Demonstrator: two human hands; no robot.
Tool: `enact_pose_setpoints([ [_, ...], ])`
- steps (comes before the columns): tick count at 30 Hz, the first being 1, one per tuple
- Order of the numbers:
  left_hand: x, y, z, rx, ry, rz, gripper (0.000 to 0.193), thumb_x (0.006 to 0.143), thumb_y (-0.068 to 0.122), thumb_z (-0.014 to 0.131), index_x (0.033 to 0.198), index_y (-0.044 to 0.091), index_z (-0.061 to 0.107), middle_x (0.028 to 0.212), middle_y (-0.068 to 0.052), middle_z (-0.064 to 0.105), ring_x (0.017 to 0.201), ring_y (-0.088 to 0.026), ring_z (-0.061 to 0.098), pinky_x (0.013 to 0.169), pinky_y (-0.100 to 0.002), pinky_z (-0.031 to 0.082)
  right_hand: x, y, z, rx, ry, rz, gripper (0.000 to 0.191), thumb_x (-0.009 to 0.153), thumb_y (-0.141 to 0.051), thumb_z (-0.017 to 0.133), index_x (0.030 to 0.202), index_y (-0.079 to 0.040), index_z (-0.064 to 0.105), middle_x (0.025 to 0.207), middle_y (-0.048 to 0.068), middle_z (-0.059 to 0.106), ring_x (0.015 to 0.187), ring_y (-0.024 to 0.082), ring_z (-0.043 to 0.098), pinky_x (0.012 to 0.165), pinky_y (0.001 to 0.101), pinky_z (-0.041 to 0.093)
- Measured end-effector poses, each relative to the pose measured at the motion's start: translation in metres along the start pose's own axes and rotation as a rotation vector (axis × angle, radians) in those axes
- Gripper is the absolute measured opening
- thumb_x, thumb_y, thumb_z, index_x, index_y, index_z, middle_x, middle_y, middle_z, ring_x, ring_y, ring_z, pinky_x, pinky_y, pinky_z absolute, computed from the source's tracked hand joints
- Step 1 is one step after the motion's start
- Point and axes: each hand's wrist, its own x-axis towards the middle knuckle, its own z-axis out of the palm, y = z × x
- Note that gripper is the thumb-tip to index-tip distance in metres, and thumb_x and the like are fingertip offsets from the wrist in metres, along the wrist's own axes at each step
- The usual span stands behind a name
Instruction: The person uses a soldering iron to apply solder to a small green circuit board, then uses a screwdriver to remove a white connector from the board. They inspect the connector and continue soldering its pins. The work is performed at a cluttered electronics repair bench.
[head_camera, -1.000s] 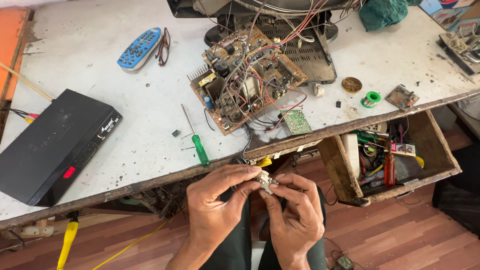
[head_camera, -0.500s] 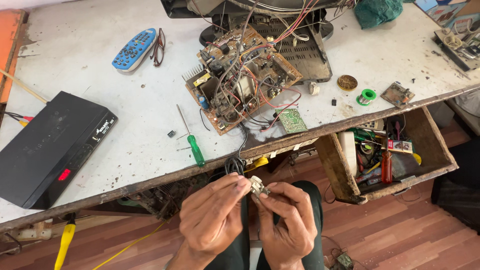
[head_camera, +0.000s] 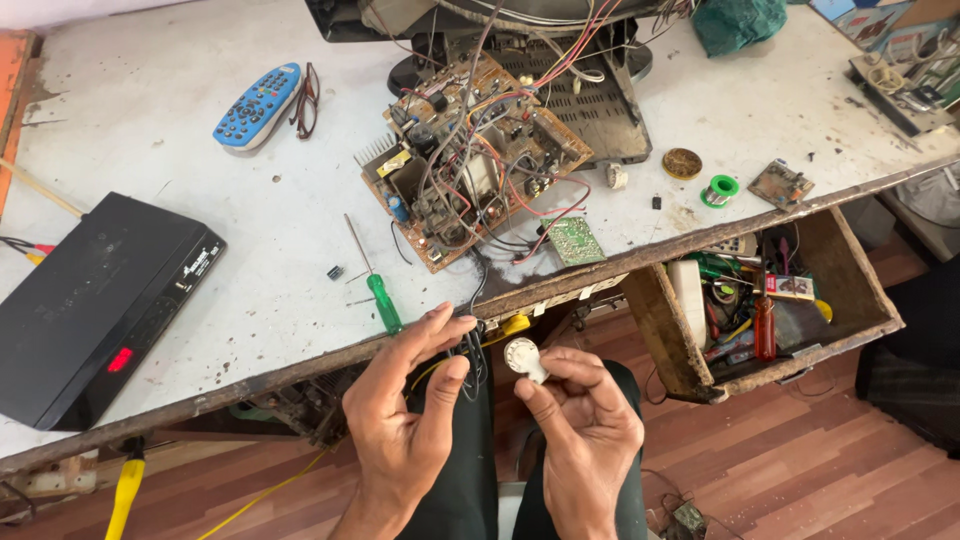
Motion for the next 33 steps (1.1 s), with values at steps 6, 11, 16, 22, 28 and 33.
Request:
enact_pose_setpoints([
  [6, 0.011, 0.005, 0.007, 0.02, -0.017, -0.124, 0.042, 0.096, 0.007, 0.068, 0.136, -0.002, 0.061, 0.116, -0.016, 0.079, 0.109, -0.023, 0.077, 0.098, -0.034, 0.059, -0.003, -0.042, 0.006, -0.09, 0.032, -0.169, 0.026, 0.077, 0.019, 0.074, 0.1, 0.008, 0.068, 0.113, 0.024, 0.069, 0.096, 0.024, 0.073, 0.076, 0.0301, 0.063],
  [11, 0.016, 0.006, 0.017, 0.03, -0.068, -0.191, 0.045, 0.093, 0.005, 0.069, 0.137, -0.001, 0.06, 0.115, -0.016, 0.079, 0.108, -0.022, 0.078, 0.096, -0.033, 0.06, -0.01, -0.086, -0.041, -0.302, -0.211, -0.685, 0.026, 0.078, 0.018, 0.075, 0.101, 0.009, 0.067, 0.113, 0.026, 0.069, 0.098, 0.026, 0.074, 0.078, 0.0308, 0.064],
  [16, 0.015, 0.011, 0.028, -0.028, -0.11, -0.175, 0.047, 0.093, 0.004, 0.068, 0.139, -0.002, 0.057, 0.115, -0.016, 0.079, 0.108, -0.023, 0.078, 0.097, -0.034, 0.059, -0.002, -0.092, -0.054, -0.31, -0.258, -0.756, 0.026, 0.078, 0.019, 0.074, 0.102, 0.01, 0.067, 0.113, 0.028, 0.068, 0.096, 0.027, 0.075, 0.078, 0.0337, 0.065],
  [22, 0.011, 0.021, 0.027, 0.032, -0.152, -0.215, 0.05, 0.09, 0.006, 0.07, 0.138, -0.001, 0.058, 0.111, -0.015, 0.081, 0.107, -0.021, 0.078, 0.097, -0.034, 0.057, 0.0, -0.082, -0.032, -0.094, 0.077, -0.319, 0.027, 0.078, 0.02, 0.074, 0.103, 0.012, 0.067, 0.113, 0.029, 0.067, 0.094, 0.029, 0.075, 0.079, 0.0372, 0.067],
  [28, 0.009, 0.032, 0.031, -0.009, -0.156, -0.199, 0.051, 0.089, 0.006, 0.072, 0.138, 0.0, 0.059, 0.111, -0.015, 0.08, 0.105, -0.021, 0.078, 0.093, -0.034, 0.058, -0.009, -0.059, -0.047, 0.02, 0.12, -0.204, 0.028, 0.076, 0.024, 0.072, 0.101, 0.014, 0.068, 0.112, 0.028, 0.066, 0.1, 0.029, 0.072, 0.086, 0.0386, 0.065],
  [33, 0.012, 0.046, 0.038, -0.124, -0.205, -0.222, 0.049, 0.09, 0.004, 0.071, 0.138, -0.001, 0.058, 0.11, -0.014, 0.081, 0.105, -0.02, 0.078, 0.093, -0.032, 0.058, -0.007, -0.07, -0.041, -0.121, 0.1, -0.263, 0.028, 0.075, 0.022, 0.073, 0.1, 0.01, 0.068, 0.116, 0.025, 0.066, 0.107, 0.027, 0.071, 0.089, 0.0372, 0.066],
])
